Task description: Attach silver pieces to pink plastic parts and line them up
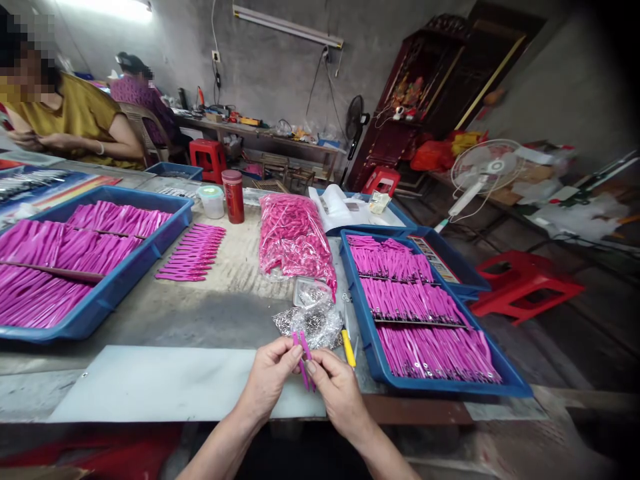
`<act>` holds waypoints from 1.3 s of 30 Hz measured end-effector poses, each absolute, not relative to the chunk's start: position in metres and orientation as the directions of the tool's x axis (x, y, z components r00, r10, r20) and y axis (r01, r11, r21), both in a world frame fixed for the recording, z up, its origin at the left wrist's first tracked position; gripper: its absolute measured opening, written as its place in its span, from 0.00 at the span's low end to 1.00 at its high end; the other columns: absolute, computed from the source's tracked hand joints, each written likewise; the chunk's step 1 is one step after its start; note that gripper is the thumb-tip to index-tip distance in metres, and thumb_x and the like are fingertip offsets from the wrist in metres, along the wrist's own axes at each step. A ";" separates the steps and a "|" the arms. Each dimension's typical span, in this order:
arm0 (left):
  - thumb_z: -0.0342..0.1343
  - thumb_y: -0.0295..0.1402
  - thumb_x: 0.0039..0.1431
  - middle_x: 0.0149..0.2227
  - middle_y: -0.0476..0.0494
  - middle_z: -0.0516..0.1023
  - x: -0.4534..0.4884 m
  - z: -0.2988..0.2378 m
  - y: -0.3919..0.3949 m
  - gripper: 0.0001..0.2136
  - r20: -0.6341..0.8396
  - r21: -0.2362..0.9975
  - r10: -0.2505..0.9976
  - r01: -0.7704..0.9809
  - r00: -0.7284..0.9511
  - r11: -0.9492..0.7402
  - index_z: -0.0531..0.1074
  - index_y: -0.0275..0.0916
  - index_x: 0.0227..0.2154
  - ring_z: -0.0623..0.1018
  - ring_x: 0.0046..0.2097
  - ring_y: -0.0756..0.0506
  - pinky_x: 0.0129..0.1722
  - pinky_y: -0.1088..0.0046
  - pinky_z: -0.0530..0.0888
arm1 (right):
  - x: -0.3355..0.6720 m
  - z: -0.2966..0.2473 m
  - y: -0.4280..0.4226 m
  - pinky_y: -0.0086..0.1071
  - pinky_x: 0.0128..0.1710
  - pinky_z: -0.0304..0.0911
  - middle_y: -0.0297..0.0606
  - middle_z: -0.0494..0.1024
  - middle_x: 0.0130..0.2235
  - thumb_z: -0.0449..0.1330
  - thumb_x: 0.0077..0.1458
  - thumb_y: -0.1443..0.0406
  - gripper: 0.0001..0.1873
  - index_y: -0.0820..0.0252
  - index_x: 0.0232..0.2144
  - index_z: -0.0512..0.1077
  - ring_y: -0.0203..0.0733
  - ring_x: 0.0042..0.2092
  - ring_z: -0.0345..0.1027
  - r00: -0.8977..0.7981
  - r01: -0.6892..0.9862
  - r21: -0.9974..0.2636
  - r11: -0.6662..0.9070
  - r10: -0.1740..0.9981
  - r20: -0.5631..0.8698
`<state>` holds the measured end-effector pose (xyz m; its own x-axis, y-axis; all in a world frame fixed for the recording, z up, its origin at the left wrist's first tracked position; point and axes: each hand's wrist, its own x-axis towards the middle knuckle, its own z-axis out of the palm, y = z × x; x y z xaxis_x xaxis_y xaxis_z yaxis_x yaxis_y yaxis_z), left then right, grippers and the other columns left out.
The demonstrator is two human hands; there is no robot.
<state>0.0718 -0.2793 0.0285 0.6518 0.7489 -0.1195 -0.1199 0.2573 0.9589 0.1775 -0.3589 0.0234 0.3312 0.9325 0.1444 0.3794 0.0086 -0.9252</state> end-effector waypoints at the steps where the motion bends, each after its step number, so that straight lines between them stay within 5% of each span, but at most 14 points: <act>1: 0.54 0.39 0.47 0.19 0.52 0.62 0.072 0.029 -0.280 0.12 -0.122 0.960 0.750 -0.116 0.650 0.256 0.67 0.35 0.19 0.61 0.25 0.53 0.26 0.78 0.61 | 0.177 0.023 -0.359 0.28 0.31 0.58 0.36 0.70 0.27 0.49 0.55 0.61 0.14 0.59 0.30 0.73 0.37 0.31 0.63 0.332 0.378 -0.926 0.008 0.932 0.144; 39: 0.56 0.39 0.45 0.18 0.53 0.62 0.075 0.021 -0.283 0.12 -0.176 0.945 0.758 -0.107 0.628 0.309 0.68 0.34 0.18 0.61 0.24 0.53 0.25 0.78 0.60 | 0.175 0.014 -0.359 0.28 0.33 0.59 0.36 0.72 0.28 0.50 0.55 0.61 0.13 0.60 0.30 0.72 0.37 0.32 0.64 0.351 0.321 -0.947 -0.035 0.933 0.085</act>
<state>0.0749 -0.2827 0.0212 0.6283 0.7578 -0.1762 -0.1070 0.3086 0.9452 0.1746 -0.3585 0.0140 0.3508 0.9326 0.0846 0.3205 -0.0347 -0.9466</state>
